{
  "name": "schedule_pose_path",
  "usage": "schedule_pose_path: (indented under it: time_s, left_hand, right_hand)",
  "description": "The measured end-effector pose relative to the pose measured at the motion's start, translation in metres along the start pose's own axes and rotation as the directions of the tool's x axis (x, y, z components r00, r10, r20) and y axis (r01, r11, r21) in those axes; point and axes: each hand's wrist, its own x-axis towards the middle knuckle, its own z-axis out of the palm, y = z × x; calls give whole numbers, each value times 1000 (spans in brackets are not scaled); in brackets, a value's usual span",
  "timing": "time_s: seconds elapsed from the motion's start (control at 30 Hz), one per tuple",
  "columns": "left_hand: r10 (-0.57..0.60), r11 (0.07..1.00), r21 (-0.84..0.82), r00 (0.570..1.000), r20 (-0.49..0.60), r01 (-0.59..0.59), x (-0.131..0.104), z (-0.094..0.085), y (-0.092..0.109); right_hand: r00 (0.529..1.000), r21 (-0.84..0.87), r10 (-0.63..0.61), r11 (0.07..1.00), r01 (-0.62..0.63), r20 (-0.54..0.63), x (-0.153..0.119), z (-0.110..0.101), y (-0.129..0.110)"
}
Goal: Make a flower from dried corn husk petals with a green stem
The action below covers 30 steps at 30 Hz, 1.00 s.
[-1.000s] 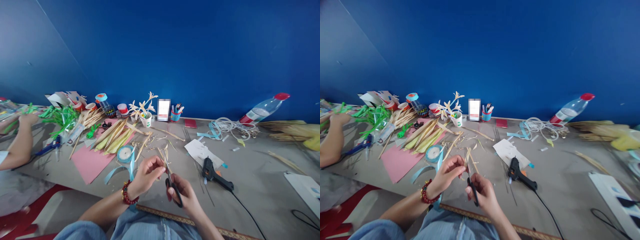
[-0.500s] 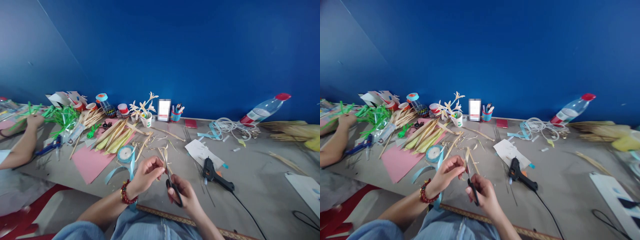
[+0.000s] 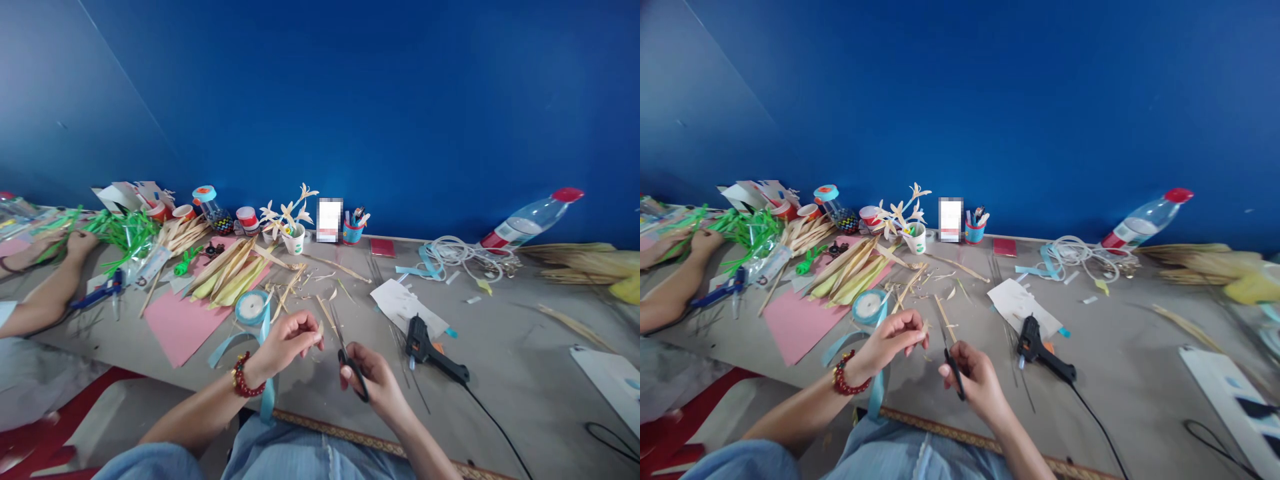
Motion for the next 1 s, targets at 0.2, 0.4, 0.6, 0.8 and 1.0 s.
schedule_pose_path:
  time_s: [0.2,0.4,0.6,0.8,1.0]
  left_hand:
    - [-71,995,84,985,156,58,6,-5,1]
    - [-49,986,165,956,288,1,11,-7,4]
    - [29,1000,2,989,147,-30,11,-7,6]
    - [66,975,-196,975,-214,-109,2,11,-12]
    - [80,957,-263,985,-153,-119,-7,31,-13]
  right_hand:
    - [996,122,-43,991,52,-74,15,2,-20]
    - [997,214,-45,975,58,-64,23,7,-28]
    - [982,147,-136,977,155,-132,16,6,-18]
    - [920,-5,-275,959,285,-281,8,10,-18]
    - [901,-35,-298,952,303,-315,7,17,-16]
